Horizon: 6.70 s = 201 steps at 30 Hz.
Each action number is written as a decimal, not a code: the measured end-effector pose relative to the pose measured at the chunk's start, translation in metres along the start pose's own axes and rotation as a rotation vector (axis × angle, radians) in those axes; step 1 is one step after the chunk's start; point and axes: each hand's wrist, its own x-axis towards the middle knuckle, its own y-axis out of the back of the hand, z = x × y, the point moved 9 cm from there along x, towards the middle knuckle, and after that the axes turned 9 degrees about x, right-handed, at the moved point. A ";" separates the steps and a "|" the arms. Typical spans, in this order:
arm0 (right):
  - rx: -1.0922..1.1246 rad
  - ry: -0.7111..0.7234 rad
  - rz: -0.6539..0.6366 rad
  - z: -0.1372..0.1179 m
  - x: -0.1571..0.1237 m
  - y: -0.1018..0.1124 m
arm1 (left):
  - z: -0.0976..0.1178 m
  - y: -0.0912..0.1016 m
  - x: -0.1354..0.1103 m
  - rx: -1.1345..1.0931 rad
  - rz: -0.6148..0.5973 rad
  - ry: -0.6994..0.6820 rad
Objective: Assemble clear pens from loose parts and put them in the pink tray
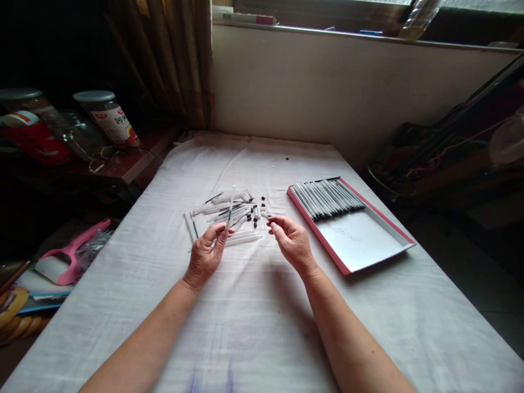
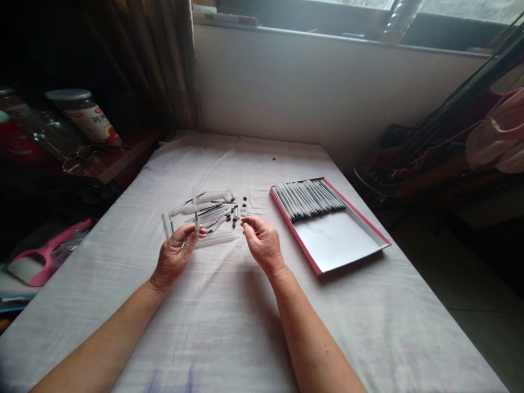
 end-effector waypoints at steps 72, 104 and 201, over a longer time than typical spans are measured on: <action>-0.254 0.114 -0.236 0.002 -0.029 -0.021 | 0.024 -0.032 -0.008 0.454 -0.219 -0.303; -0.335 0.218 -0.310 -0.006 -0.032 -0.025 | 0.027 -0.031 -0.011 0.447 -0.199 -0.329; 0.368 -0.320 0.255 0.046 -0.016 0.046 | -0.002 -0.063 0.066 1.082 -0.554 0.044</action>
